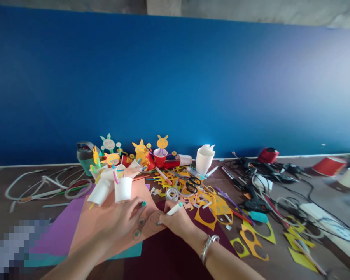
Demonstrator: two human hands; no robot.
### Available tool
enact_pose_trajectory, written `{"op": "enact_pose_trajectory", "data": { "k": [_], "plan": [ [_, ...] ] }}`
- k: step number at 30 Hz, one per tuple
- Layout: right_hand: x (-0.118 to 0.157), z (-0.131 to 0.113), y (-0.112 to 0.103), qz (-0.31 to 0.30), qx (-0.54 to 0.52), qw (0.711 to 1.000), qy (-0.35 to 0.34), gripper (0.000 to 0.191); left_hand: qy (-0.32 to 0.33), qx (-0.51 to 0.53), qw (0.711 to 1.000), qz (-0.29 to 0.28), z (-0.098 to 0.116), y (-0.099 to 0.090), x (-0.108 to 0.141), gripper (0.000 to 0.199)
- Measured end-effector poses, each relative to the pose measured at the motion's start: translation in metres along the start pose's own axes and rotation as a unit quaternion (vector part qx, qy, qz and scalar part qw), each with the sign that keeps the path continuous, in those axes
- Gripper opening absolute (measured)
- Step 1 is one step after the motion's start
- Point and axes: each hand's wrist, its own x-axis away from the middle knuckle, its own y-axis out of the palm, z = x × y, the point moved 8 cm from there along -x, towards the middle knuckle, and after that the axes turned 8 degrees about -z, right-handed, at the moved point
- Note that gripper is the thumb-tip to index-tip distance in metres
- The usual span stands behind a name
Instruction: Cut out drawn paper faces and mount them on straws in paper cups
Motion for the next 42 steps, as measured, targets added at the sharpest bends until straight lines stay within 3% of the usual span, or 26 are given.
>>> {"op": "enact_pose_trajectory", "data": {
  "k": [9,15,25,31,37,42],
  "plan": [
    [-0.001,0.002,0.0,0.003,-0.084,0.996,0.037,0.018,0.002,0.007,1.0,0.007,-0.006,0.005,0.001,0.014],
    [0.002,-0.004,-0.002,0.017,-0.034,0.999,0.002,0.021,-0.008,-0.008,1.0,0.0,0.0,0.0,0.001,0.015],
    [0.004,-0.01,-0.002,0.008,-0.021,1.0,0.004,0.022,-0.008,-0.003,1.0,0.0,0.001,-0.001,0.0,0.014],
    [0.002,-0.002,-0.006,0.03,-0.108,0.993,0.029,0.025,-0.003,0.002,1.0,-0.008,0.002,-0.001,0.0,0.014],
    [0.003,-0.022,-0.024,0.077,0.039,0.995,-0.044,0.023,-0.007,-0.002,1.0,-0.008,0.0,0.0,0.001,0.015],
    [0.004,-0.018,-0.022,0.081,0.019,0.996,-0.023,0.023,-0.012,-0.014,1.0,-0.009,0.005,-0.005,0.0,0.016]
  ]
}}
